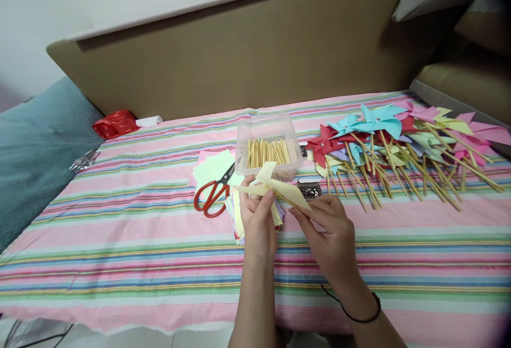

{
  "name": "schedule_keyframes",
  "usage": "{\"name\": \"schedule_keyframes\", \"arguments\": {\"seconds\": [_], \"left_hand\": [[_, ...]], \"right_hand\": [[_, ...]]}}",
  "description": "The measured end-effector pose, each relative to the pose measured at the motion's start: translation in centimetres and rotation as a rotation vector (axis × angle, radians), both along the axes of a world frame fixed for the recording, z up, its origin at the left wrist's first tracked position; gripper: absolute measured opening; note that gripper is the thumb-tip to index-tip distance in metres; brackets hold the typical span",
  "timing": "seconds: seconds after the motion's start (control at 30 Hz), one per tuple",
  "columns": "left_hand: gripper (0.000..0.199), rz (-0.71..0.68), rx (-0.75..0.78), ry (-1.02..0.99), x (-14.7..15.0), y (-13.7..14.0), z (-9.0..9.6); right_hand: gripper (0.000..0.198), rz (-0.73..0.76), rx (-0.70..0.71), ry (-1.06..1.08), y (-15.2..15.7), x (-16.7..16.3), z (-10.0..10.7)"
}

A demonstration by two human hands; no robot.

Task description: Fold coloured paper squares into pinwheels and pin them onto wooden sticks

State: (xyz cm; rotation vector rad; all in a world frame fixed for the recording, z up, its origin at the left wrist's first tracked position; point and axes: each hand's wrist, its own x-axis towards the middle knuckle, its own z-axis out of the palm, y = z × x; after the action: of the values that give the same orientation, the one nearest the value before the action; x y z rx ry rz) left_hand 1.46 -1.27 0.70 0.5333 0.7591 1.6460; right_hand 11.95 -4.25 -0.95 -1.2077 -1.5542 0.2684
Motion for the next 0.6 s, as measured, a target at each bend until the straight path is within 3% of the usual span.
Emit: {"name": "schedule_keyframes", "arguments": {"seconds": [0.17, 0.3, 0.6], "left_hand": [[0.057, -0.007, 0.003, 0.001, -0.1, 0.1, 0.0], [0.050, 0.017, 0.014, -0.002, -0.6, 0.2, -0.2], [0.060, 0.084, 0.022, 0.171, -1.7, 0.5, -0.3]], "right_hand": [[0.016, 0.000, 0.002, 0.015, 0.1, 0.0, -0.1], [0.016, -0.007, -0.002, 0.037, 0.1, 0.0, -0.1], [0.016, 0.027, -0.032, 0.008, 0.1, 0.6, -0.1]]}}
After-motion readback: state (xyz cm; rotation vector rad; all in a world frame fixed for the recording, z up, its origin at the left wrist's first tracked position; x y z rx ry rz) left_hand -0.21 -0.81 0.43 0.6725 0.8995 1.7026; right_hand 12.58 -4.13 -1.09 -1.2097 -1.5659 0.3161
